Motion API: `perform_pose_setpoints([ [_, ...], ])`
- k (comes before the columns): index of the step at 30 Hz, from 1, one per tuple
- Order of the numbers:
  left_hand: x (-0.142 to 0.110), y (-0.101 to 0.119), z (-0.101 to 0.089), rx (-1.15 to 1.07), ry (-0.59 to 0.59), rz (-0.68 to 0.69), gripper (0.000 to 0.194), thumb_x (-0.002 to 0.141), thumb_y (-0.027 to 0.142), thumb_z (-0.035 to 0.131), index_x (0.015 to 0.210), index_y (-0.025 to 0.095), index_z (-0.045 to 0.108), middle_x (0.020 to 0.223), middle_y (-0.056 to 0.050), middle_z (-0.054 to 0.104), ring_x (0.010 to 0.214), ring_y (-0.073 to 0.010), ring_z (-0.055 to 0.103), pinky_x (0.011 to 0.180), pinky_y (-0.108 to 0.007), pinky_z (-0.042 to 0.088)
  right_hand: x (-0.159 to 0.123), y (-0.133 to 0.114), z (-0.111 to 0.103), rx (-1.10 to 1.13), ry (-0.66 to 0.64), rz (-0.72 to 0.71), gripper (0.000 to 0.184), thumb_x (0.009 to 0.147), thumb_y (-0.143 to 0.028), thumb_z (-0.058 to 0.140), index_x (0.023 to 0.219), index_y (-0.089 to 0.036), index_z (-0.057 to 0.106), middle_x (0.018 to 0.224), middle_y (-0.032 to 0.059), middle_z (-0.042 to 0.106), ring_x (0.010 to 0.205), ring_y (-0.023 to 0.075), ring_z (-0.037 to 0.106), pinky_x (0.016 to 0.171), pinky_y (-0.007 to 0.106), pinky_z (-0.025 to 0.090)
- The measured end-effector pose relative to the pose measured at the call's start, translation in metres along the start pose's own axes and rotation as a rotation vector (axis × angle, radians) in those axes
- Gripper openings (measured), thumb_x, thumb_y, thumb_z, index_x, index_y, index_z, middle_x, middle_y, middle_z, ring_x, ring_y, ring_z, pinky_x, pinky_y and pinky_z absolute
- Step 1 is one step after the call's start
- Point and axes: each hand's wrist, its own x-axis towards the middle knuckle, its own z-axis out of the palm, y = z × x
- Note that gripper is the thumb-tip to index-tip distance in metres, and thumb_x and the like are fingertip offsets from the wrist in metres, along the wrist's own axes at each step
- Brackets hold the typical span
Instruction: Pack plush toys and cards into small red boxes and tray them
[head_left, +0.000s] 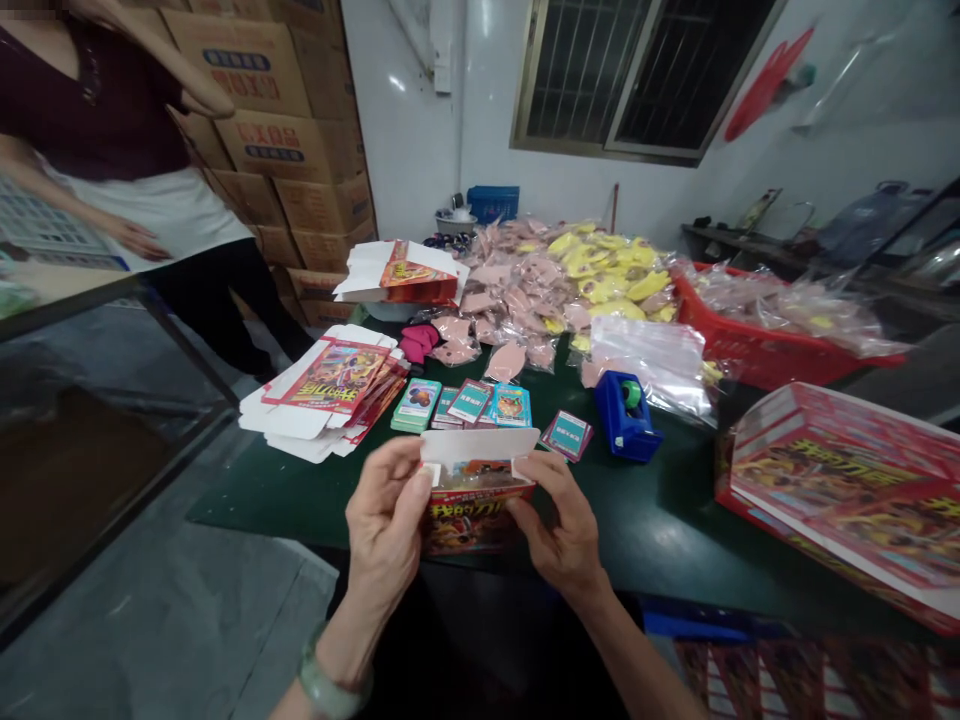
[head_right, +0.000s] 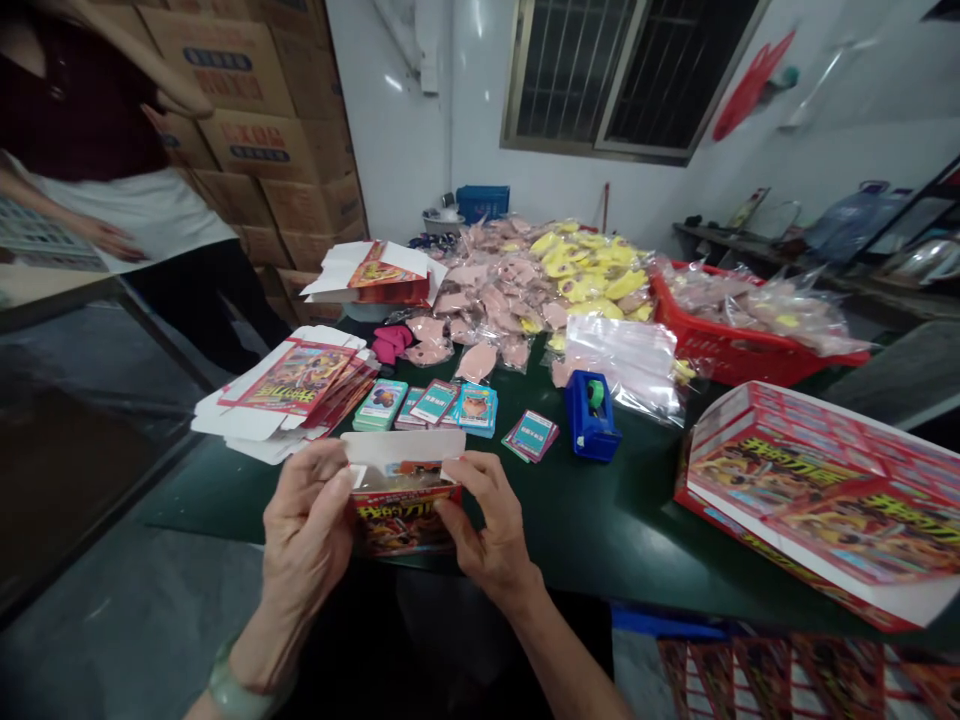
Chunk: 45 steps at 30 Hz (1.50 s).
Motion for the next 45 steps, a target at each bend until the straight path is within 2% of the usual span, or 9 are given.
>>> perform_pose_setpoints([
  [3,0.007,0.012,0.006,-0.129,-0.06,-0.116,0.036,0.077,0.022,0.063,0.112,0.023,0.054,0.084,-0.002,0.064,0.07,-0.0118,0.062,0.061,-0.021,0.049,0.005,-0.006,-0.005,0.007,0.031,0.011,0.033,0.084,-0.008,0.05,0.109,-0.027,0.057,0.109,0.006,0.05,0.098,0.0172,0.055,0.08,0.032,0.049],
  [8,0.017,0.022,0.009,-0.172,-0.112,-0.103,0.007,0.069,0.01,0.063,0.068,0.017,0.064,0.079,-0.002,0.062,0.074,-0.0144,0.062,0.063,-0.024,0.049,0.013,-0.017,-0.005,0.212,0.056,0.188,0.034,0.084,-0.01,0.052,0.113,-0.028,0.05,0.1,0.0032,0.055,0.091,0.015,0.057,0.077,0.03,0.049],
  [10,0.019,0.023,0.009,-0.194,-0.103,-0.1,0.011,0.067,0.008,0.062,0.06,0.016,0.062,0.077,-0.001,0.06,0.074,-0.016,0.062,0.063,-0.027,0.05,0.016,-0.02,-0.007,0.249,0.001,0.219,0.046,0.084,-0.011,0.052,0.125,-0.03,0.041,0.101,0.0031,0.054,0.087,0.0143,0.057,0.073,0.029,0.05],
  [13,0.019,0.024,0.008,-0.209,-0.078,-0.134,0.012,0.065,0.008,0.061,0.055,0.015,0.062,0.079,-0.002,0.061,0.076,-0.0178,0.064,0.064,-0.028,0.051,0.019,-0.024,-0.012,0.123,-0.106,0.127,0.038,0.085,-0.009,0.049,0.118,-0.03,0.053,0.099,0.0034,0.051,0.089,0.0141,0.055,0.075,0.028,0.048],
  [17,0.014,0.025,-0.001,-0.229,-0.202,-0.17,0.016,0.074,0.027,0.059,0.073,0.014,0.067,0.098,-0.012,0.064,0.092,-0.0285,0.064,0.073,-0.039,0.053,0.017,-0.032,-0.017,-0.002,-0.11,0.056,0.037,0.085,-0.008,0.046,0.115,-0.026,0.056,0.103,0.0065,0.049,0.094,0.0162,0.055,0.08,0.031,0.048],
  [20,0.007,0.02,-0.009,-0.143,-0.334,-0.127,0.031,0.079,0.043,0.056,0.091,0.014,0.063,0.103,-0.015,0.063,0.09,-0.0276,0.063,0.073,-0.038,0.053,0.015,-0.039,-0.018,-0.017,-0.162,0.08,0.038,0.082,-0.017,0.055,0.12,-0.023,0.053,0.111,0.0097,0.049,0.1,0.0209,0.053,0.085,0.037,0.048],
  [26,-0.001,0.01,-0.005,0.112,-0.261,0.03,0.017,0.083,0.032,0.056,0.093,0.018,0.059,0.095,-0.008,0.063,0.085,-0.0193,0.061,0.071,-0.029,0.05,0.015,-0.046,-0.015,-0.055,-0.018,0.139,0.023,0.085,-0.018,0.053,0.106,-0.023,0.06,0.099,0.0063,0.057,0.09,0.0177,0.057,0.076,0.032,0.049],
  [32,-0.003,0.017,0.003,0.195,-0.161,0.179,0.009,0.085,0.021,0.053,0.087,0.018,0.061,0.088,-0.005,0.063,0.081,-0.0156,0.06,0.069,-0.026,0.049,0.017,-0.056,-0.012,-0.03,-0.031,0.222,0.013,0.084,-0.018,0.053,0.096,-0.023,0.056,0.087,0.0027,0.057,0.079,0.016,0.055,0.067,0.029,0.047],
  [45,0.007,0.01,-0.007,-0.084,-0.289,0.141,0.015,0.085,0.017,0.052,0.085,0.017,0.067,0.089,-0.007,0.063,0.082,-0.0209,0.063,0.071,-0.037,0.051,0.0,-0.055,0.016,-0.078,0.155,0.08,0.032,0.085,-0.005,0.042,0.108,-0.023,0.055,0.097,0.006,0.053,0.088,0.0165,0.056,0.073,0.032,0.047],
])
